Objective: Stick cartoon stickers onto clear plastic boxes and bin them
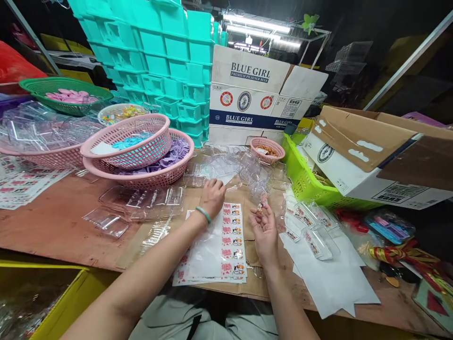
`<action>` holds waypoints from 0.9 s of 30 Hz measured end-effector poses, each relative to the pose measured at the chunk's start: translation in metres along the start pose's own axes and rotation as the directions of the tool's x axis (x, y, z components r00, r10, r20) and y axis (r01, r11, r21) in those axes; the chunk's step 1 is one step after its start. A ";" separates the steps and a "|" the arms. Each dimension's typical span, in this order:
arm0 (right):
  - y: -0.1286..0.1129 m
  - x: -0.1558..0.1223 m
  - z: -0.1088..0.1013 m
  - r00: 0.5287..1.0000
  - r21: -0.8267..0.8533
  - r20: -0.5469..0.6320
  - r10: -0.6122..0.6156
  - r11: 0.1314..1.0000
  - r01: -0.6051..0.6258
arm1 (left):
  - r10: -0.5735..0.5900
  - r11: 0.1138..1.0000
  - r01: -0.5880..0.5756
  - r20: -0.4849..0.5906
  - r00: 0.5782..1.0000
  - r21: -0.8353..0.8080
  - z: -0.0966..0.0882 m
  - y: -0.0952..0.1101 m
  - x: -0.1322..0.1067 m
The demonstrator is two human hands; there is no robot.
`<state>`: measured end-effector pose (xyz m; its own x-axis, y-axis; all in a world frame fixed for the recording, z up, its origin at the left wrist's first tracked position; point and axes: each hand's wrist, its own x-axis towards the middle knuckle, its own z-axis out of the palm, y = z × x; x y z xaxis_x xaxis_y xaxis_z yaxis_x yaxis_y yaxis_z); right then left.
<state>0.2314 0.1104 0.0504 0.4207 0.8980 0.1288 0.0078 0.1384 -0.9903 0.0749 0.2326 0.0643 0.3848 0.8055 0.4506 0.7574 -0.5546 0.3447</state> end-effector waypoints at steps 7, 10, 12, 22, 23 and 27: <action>-0.003 0.006 0.017 1.000 -0.066 0.018 0.002 0.998 0.000 | 0.218 0.945 -0.245 -0.142 0.966 -0.216 -0.029 0.036 -0.117; -0.004 -0.005 0.028 0.991 -0.058 -0.080 -0.106 0.993 0.102 | -0.234 0.783 0.081 -0.172 0.957 -0.617 -0.037 0.050 -0.135; -0.003 -0.015 0.034 0.977 -0.098 -0.101 -0.188 0.979 0.178 | -0.447 0.345 0.352 0.177 0.877 -0.870 -0.042 0.055 -0.133; -0.005 -0.036 -0.002 0.936 -0.207 0.253 -0.245 0.931 0.300 | -0.238 -0.456 0.482 0.624 0.744 -0.748 -0.047 0.037 -0.131; -0.012 -0.036 -0.008 0.940 -0.176 0.234 -0.249 0.940 0.293 | -0.254 -0.443 0.490 0.629 0.735 -0.751 -0.046 0.034 -0.132; -0.043 -0.036 -0.015 0.950 -0.022 0.294 -0.105 0.993 0.117 | -0.244 -0.377 0.554 0.656 0.714 -0.743 -0.038 0.029 -0.137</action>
<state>0.2299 0.0658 0.0873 0.1317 0.9614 0.2415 0.0765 0.2330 -0.9695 0.0237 0.0984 0.0440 0.4364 0.8474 -0.3024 -0.4643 0.5000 0.7311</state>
